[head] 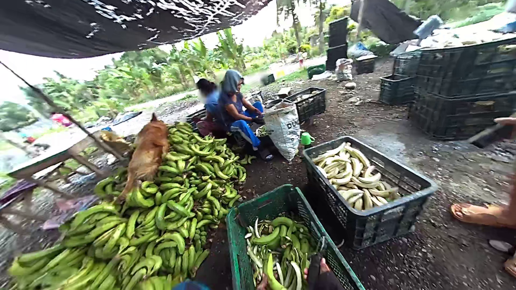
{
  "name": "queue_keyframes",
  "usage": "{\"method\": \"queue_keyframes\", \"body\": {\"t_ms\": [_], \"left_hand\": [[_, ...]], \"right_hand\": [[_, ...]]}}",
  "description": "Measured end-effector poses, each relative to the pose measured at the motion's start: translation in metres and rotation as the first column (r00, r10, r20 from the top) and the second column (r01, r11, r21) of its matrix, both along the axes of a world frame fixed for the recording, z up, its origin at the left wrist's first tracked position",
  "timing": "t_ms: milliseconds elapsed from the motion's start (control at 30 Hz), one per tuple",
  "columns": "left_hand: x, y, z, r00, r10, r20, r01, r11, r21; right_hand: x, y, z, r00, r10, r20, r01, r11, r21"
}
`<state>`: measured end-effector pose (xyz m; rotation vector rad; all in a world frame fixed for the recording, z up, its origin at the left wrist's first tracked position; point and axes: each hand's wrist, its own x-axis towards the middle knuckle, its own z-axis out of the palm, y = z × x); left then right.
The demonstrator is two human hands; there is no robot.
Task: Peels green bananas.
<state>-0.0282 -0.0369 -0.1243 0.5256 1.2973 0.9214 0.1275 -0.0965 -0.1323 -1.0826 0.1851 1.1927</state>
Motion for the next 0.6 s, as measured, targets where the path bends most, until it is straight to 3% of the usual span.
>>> {"method": "queue_keyframes", "body": {"t_ms": [133, 167, 333, 467, 600], "left_hand": [[-0.023, 0.02, -0.064, 0.997, -0.068, -0.044, 0.069, 0.997, 0.022], [-0.025, 0.021, -0.068, 0.997, -0.069, -0.034, 0.069, 0.998, 0.001], [-0.015, -0.002, -0.043, 0.994, 0.062, 0.094, -0.052, 0.993, -0.102], [-0.003, -0.008, -0.039, 0.997, 0.059, 0.041, -0.056, 0.996, -0.071], [0.006, -0.007, -0.036, 0.977, -0.06, -0.202, 0.069, 0.997, 0.036]], "right_hand": [[-0.001, -0.005, -0.007, 0.995, 0.004, -0.097, 0.008, 0.992, 0.123], [0.0, -0.004, -0.007, 0.995, 0.013, -0.098, -0.001, 0.992, 0.128], [0.001, -0.007, -0.025, 0.986, 0.036, -0.163, 0.003, 0.973, 0.232], [0.006, 0.001, -0.047, 0.999, 0.039, -0.036, -0.03, 0.973, 0.228], [0.002, 0.008, -0.059, 0.999, -0.034, 0.014, 0.029, 0.967, 0.253]]}}
